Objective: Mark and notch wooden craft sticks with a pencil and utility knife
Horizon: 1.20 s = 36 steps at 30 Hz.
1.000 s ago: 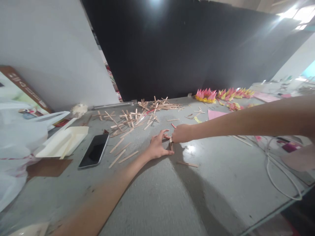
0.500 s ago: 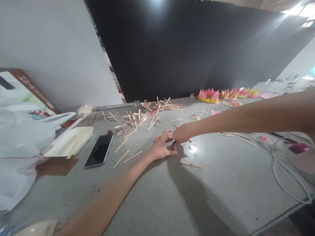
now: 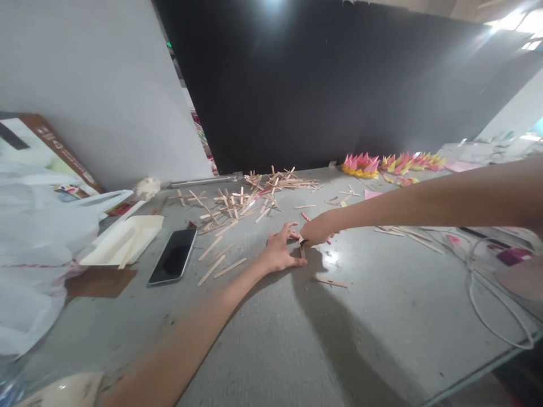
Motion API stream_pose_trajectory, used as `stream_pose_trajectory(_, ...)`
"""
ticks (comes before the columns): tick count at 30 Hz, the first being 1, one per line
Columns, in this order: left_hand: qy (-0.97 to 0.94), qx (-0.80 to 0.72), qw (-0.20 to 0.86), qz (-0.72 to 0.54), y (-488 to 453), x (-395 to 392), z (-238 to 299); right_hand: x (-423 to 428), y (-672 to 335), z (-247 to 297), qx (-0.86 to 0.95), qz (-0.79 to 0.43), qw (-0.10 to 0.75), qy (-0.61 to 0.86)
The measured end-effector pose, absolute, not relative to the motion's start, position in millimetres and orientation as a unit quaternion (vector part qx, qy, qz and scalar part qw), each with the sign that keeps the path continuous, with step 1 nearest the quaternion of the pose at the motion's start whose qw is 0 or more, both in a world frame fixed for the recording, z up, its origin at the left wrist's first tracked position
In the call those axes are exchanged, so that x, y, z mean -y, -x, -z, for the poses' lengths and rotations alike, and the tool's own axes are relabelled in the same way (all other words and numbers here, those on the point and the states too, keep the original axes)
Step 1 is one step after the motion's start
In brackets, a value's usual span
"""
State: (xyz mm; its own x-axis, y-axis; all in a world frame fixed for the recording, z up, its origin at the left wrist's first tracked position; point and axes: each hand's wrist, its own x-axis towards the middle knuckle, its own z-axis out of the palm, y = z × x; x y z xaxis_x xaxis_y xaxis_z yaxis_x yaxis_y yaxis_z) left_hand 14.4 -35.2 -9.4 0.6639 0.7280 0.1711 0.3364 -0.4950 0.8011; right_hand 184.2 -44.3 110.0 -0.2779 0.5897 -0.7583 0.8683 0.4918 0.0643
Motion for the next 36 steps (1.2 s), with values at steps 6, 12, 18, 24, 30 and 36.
stream_pose_trajectory(6,-0.830,-0.318,0.383,-0.253,-14.6,35.1,8.7,33.6,-183.0,-97.2,-0.719,0.251,0.401,-0.509)
stream_pose_trajectory(12,-0.831,-0.320,0.384,-0.245,-13.6,34.5,8.8,37.7,-189.1,-100.9,-0.773,0.202,0.374,-0.472)
stream_pose_trajectory(18,-0.823,-0.322,0.387,-0.264,-14.9,34.1,11.3,47.7,-192.2,-109.6,-0.857,0.082,0.324,-0.392)
stream_pose_trajectory(24,-0.829,-0.319,0.379,-0.260,-14.3,36.0,6.9,59.5,-191.1,-113.3,-0.864,0.049,0.318,-0.386)
stream_pose_trajectory(30,-0.827,-0.321,0.383,-0.260,-13.4,36.5,6.4,56.9,-194.9,-111.9,-0.830,0.136,0.335,-0.426)
stream_pose_trajectory(36,-0.832,-0.318,0.380,-0.251,-13.0,34.9,9.1,49.3,-196.6,-104.5,-0.784,0.215,0.362,-0.457)
